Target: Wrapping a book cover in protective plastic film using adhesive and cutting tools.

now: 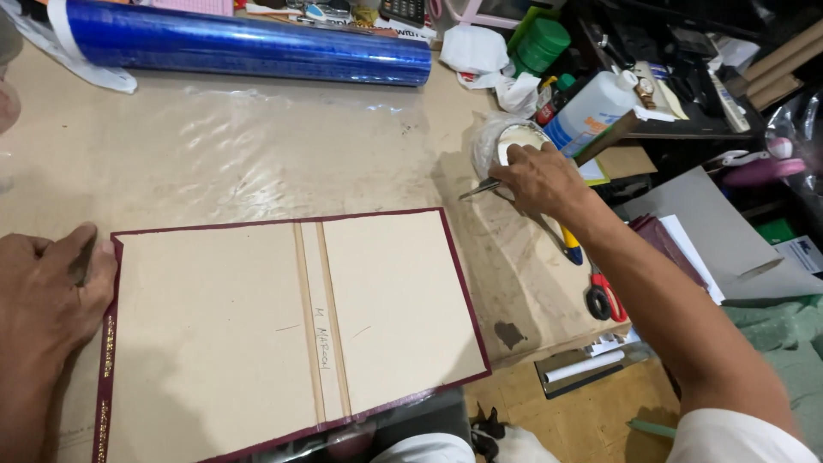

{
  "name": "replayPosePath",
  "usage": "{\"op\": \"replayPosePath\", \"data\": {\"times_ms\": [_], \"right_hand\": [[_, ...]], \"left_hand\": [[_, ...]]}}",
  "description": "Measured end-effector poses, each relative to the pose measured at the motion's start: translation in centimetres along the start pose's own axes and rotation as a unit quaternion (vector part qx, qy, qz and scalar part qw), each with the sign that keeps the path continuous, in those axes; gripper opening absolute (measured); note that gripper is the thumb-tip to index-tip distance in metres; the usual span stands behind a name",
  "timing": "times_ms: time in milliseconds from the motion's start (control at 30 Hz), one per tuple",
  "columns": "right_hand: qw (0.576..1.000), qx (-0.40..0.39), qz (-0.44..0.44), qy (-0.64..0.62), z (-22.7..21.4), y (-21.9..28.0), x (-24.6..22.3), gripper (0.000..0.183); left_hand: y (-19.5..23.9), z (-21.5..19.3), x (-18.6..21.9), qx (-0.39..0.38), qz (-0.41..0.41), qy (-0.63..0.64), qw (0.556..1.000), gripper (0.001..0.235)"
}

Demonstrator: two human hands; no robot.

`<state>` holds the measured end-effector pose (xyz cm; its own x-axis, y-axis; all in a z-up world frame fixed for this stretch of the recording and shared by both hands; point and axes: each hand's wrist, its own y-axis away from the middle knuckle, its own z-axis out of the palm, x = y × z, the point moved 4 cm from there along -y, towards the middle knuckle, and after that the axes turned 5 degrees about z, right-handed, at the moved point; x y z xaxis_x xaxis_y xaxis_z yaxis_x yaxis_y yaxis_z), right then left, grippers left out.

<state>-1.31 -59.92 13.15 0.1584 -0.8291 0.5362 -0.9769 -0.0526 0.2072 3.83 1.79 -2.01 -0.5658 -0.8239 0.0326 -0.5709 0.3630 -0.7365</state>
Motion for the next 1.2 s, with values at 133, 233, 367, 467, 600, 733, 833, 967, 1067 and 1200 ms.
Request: {"op": "replayPosePath", "data": {"times_ms": [133,233,367,467,600,733,833,967,1067,1200], "right_hand": [[0.998,0.06,0.03,0.0,0.1,4.8,0.1,0.039],[0.971,0.205,0.028,-0.124,1.2,10.5,-1.9,0.032],[0.876,0.172,0.16,-0.421,7.5,16.6,-5.1,0.037],[0.857,0.173,0.261,-0.409,12.4,19.2,-6.1,0.047],[0.837,0.177,0.369,-0.363,13.0,20.1,-6.6,0.044],[0.847,0.276,0.361,-0.275,14.7,19.4,-6.8,0.036],[0.852,0.357,0.328,-0.198,13.5,19.9,-8.0,0.028],[0.85,0.4,0.247,-0.237,11.0,19.4,-10.2,0.025],[0.805,0.425,0.188,-0.369,9.8,18.6,-12.1,0.025],[0.726,0.359,0.256,-0.528,6.9,18.3,-13.2,0.028]], "left_hand": [[0.0,0.3,-0.1,-0.024,-0.057,0.002,0.998,0.034],[-2.5,-1.9,1.1,-0.193,-0.152,-0.041,0.969,0.059],[-1.7,-2.2,0.2,-0.159,-0.181,0.022,0.97,0.049],[0.9,-3.7,0.6,-0.03,-0.195,0.149,0.969,0.051],[6.1,-8.6,4.2,-0.027,-0.265,0.174,0.948,0.031],[8.7,-14.4,9.1,0.007,-0.197,0.183,0.963,0.038],[7.2,-15.2,8.8,-0.029,-0.233,0.19,0.953,0.042],[-3.4,-12.1,10.1,-0.04,-0.116,0.175,0.977,0.057],[-13.9,-6.1,12.5,0.024,0.046,0.185,0.981,0.056],[-24.7,3.5,14.6,0.003,0.077,0.11,0.991,0.066]]}}
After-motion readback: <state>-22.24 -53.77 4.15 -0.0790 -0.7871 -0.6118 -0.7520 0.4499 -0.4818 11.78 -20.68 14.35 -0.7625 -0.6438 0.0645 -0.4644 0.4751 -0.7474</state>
